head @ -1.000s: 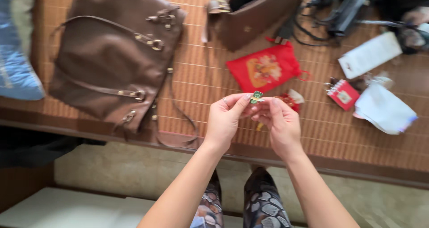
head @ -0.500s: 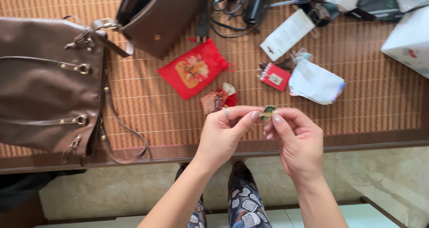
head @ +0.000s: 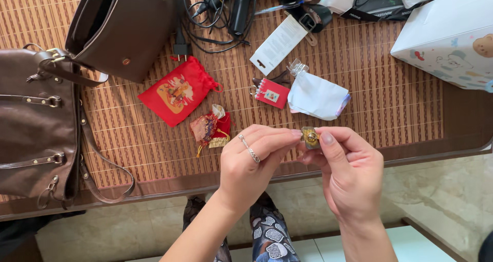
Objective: The person unpacks a brown handbag on a bamboo mat, removing a laptop, hair dryer, and other items. They then retrieve a white gift bag from a wardrobe and unpack its contents, including a red pouch. Finally, they place the red pouch and a small decorative item into the brown handbag.
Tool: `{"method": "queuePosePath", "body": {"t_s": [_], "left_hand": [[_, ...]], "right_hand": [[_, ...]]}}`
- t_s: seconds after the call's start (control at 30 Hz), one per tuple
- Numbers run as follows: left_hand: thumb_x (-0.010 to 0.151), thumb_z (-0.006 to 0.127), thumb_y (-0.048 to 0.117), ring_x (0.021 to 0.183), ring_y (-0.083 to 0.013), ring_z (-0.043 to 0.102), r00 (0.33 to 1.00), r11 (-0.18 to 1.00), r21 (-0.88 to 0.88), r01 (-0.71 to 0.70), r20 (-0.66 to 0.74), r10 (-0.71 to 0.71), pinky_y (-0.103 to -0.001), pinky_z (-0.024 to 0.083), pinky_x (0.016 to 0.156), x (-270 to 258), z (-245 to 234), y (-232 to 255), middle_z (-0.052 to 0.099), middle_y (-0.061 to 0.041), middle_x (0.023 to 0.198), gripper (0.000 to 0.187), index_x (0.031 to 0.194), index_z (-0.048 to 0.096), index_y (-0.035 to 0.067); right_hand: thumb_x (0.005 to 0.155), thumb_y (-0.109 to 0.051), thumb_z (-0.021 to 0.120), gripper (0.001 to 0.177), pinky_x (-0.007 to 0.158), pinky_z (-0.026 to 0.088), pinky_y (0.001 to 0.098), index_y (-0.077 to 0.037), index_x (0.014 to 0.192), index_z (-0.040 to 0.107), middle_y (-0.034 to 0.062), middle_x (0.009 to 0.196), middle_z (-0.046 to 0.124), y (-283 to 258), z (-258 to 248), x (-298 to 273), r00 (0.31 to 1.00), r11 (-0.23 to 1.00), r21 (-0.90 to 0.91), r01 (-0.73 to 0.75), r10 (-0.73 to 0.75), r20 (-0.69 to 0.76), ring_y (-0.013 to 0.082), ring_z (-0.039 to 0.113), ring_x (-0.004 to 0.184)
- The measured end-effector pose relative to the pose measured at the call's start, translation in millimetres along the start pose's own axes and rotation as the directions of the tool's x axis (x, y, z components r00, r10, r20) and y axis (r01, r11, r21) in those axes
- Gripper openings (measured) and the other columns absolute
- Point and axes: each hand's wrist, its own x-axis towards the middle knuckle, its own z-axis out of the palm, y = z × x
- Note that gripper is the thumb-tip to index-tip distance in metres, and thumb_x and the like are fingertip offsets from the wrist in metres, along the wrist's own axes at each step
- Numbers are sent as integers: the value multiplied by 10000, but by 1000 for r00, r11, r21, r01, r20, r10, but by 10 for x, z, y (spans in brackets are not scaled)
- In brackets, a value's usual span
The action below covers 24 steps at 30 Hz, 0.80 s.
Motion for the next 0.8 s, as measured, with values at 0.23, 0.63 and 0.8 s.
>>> {"method": "queuePosePath", "body": {"t_s": [0.23,0.63,0.8], "left_hand": [[911,794,-3,854,-168,749,994,993,-42,111,0,-111,-281,606,739,87,275,40,766,-31,940,216,1107,728,61],[920,655,155,829,-116,684,635,633,55,772,-90,-767,-289,557,749,-430,584,-1769,729,-71,1052,421,1313,564,34],[843,748,213,987,-226,665,563,531,367,764,24,-826,-386,546,888,-601,706,-2008,655,-142,1301,668,1442,484,79]], "right_hand": [[1043,-57,617,185,757,645,361,91,1134,681,173,997,741,-66,-204,128,1000,1000,19,15,-15,-6,222,751,863],[1033,-115,628,134,621,556,225,-16,1040,719,66,965,747,1150,-1761,1867,904,905,-356,-233,67,-422,91,661,729],[1022,-153,643,247,646,566,249,-17,1225,681,85,1032,699,1283,-2241,2230,896,860,-429,-277,71,-438,103,665,760]]}}
